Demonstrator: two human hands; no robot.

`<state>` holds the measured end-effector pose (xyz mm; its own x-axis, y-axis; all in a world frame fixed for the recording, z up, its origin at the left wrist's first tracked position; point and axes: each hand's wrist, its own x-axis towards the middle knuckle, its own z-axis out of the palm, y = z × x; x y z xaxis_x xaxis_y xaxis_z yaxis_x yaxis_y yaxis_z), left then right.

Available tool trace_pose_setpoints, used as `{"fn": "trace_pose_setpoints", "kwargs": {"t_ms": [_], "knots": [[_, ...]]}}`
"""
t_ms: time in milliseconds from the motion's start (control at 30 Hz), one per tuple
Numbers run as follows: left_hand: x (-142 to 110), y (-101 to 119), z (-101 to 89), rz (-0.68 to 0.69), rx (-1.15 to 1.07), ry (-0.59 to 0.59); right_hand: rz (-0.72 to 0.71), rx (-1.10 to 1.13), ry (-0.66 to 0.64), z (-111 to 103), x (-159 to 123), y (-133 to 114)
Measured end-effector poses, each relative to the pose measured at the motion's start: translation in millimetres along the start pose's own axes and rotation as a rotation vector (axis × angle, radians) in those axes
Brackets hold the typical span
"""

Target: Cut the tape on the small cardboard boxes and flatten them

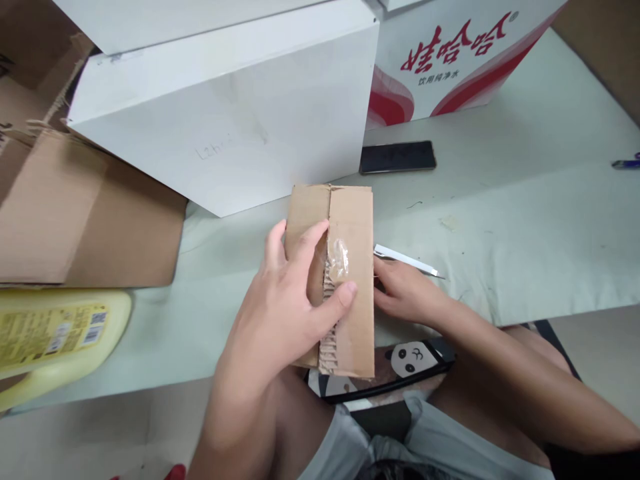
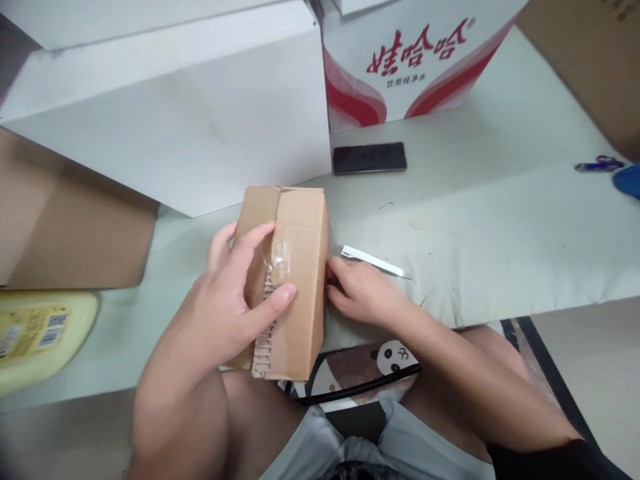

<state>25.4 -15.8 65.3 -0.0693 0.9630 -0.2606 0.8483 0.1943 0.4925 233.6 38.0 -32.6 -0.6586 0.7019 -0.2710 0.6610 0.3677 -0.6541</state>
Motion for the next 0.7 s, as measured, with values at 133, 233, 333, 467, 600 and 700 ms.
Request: {"fn": "trace_pose_setpoints", "kwargs": {"t_ms": [133, 233, 333, 467, 600, 700], "knots": [[0.3, -0.1, 0.6, -0.004, 0.008, 0.0, 0.002, -0.004, -0.01, -0.8, 0.2, -1.1], [0.5, -0.2, 0.8, -0.001, 0.009, 0.004, 0.01, 0.003, -0.019, -2.0, -0.1, -2.2], [0.7, 0.1, 0.4, 0.007, -0.001, 0.006, 0.008, 0.005, -0.016, -2.8, -0.3, -2.6], [0.3, 0.6, 0.0, 0.004, -0.018, -0.001, 0.013, 0.012, -0.022, -3.2, -0.1, -2.5], [-0.4, -0.4, 0.7, 0.006, -0.015, 0.008, 0.006, 0.017, -0.021, -3.4, 0.1, -2.2], [-0.6, -2.1, 1.5, 0.028, -0.008, 0.023, 0.013, 0.008, -0.032, -4.0, 0.5, -2.8]]}}
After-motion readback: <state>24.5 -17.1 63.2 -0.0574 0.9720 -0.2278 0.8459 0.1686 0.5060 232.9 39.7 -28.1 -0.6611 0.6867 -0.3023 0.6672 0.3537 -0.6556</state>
